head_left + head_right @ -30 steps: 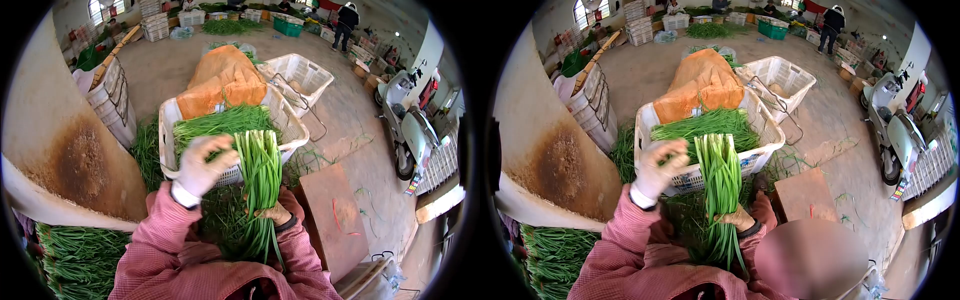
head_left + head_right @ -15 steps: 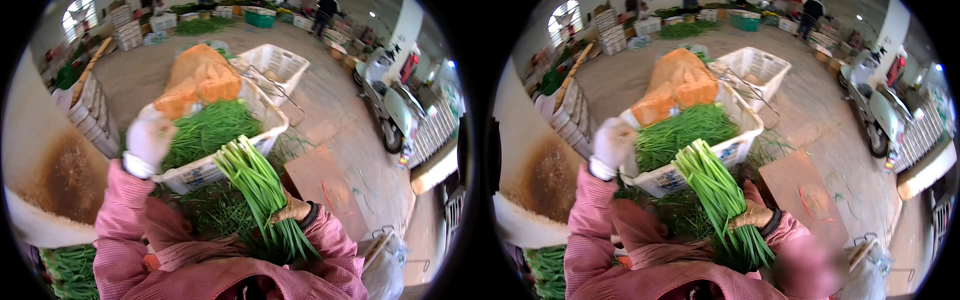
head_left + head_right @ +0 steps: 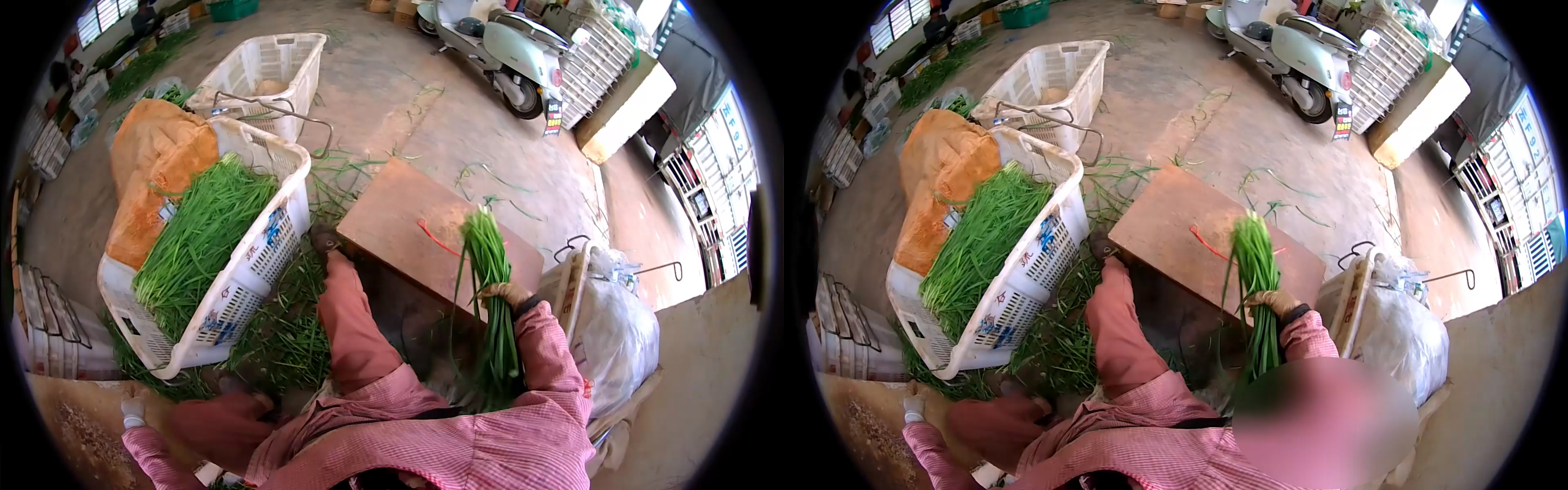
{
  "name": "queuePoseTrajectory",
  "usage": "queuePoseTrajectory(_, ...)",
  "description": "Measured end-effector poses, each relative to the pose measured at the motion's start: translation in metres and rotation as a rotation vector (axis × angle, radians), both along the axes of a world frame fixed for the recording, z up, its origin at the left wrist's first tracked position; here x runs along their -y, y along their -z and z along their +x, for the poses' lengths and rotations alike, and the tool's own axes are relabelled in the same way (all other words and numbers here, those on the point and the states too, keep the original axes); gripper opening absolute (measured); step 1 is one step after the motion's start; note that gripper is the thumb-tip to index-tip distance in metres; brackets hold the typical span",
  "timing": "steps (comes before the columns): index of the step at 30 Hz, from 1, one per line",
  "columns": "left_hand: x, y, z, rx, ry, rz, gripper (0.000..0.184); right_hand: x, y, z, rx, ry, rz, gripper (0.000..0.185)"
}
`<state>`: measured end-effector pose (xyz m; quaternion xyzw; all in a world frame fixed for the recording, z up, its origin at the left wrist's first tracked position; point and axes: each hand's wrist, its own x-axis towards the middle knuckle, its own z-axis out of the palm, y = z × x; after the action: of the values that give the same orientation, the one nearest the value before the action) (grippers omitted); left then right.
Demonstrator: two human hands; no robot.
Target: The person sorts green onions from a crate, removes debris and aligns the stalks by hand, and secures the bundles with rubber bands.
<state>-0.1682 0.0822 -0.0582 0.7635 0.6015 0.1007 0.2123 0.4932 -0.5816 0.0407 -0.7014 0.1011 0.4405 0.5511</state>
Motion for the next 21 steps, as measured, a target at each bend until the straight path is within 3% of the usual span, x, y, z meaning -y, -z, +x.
queuePoseTrajectory(2, 0.052, -0.051, 0.072, 0.092, -0.095, -0.195, 0.060, -0.016, 0.037, 0.029, 0.224, 0.049, -0.271, 0.025)
queuePoseTrajectory(4, 0.039, -0.023, 0.065, 0.058, 0.005, -0.026, 0.055, -0.041, 0.079, 0.055, 0.491, 0.043, -0.518, 0.038)
queuePoseTrajectory(5, 0.073, -0.065, 0.108, 0.162, -0.038, -0.119, 0.054, -0.054, 0.102, 0.060, 0.667, 0.023, -0.567, 0.049)
queuePoseTrajectory(6, 0.069, -0.056, 0.107, 0.044, 0.038, 0.012, 0.051, -0.071, 0.119, 0.060, 0.936, 0.029, -0.271, 0.063)
queuePoseTrajectory(7, 0.076, -0.063, 0.120, 0.089, 0.106, 0.071, 0.049, -0.087, 0.129, 0.065, 1.036, -0.056, -0.293, 0.063)
queuePoseTrajectory(11, 0.075, -0.049, 0.142, 0.091, -0.059, 0.109, 0.058, -0.093, 0.137, 0.088, 0.944, -0.311, -0.830, 0.063)
queuePoseTrajectory(14, 0.052, -0.020, 0.150, 0.294, -0.222, 0.007, 0.069, -0.064, 0.129, 0.117, 0.805, -0.392, -1.087, 0.063)
queuePoseTrajectory(16, 0.042, -0.020, 0.157, -0.031, -0.288, 0.188, 0.078, -0.054, 0.108, 0.138, 0.768, -0.432, -1.226, 0.063)
queuePoseTrajectory(17, 0.030, -0.005, 0.146, -0.034, -0.299, 0.178, 0.078, -0.057, 0.093, 0.147, 0.796, -0.452, -1.276, 0.064)
queuePoseTrajectory(19, 0.004, 0.032, 0.131, 0.188, -0.380, 0.054, 0.079, -0.085, 0.068, 0.162, 1.046, -0.415, -1.181, 0.064)
queuePoseTrajectory(21, -0.013, 0.058, 0.130, 0.367, -0.427, -0.041, 0.076, -0.146, 0.045, 0.163, 1.314, -0.349, -0.777, 0.064)
